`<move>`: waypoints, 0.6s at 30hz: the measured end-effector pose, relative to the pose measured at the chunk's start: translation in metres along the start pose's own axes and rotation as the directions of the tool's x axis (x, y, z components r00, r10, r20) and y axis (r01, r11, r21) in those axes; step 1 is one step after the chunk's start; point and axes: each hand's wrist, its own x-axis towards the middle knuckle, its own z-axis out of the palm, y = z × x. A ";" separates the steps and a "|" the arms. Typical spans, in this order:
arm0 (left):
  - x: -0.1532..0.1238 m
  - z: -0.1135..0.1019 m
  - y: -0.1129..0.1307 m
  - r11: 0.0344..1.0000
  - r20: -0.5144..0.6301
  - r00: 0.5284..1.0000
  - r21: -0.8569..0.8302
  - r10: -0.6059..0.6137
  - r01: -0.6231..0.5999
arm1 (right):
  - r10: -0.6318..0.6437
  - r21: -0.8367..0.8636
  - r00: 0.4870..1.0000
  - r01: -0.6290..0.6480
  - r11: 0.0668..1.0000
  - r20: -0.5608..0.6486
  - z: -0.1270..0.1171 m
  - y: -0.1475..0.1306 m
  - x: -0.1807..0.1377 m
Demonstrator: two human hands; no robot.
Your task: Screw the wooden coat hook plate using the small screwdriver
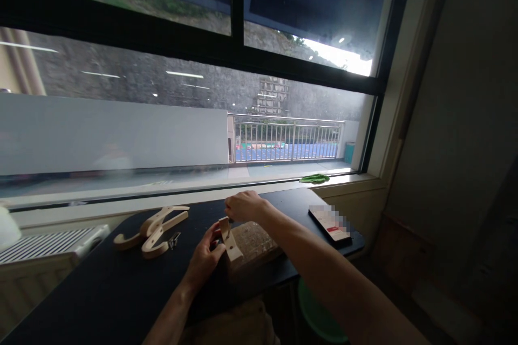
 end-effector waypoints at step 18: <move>-0.003 0.000 0.004 1.000 0.006 1.000 0.000 0.001 -0.001 | -0.007 0.037 0.984 0.000 0.999 0.177 -0.018 -0.014 -0.001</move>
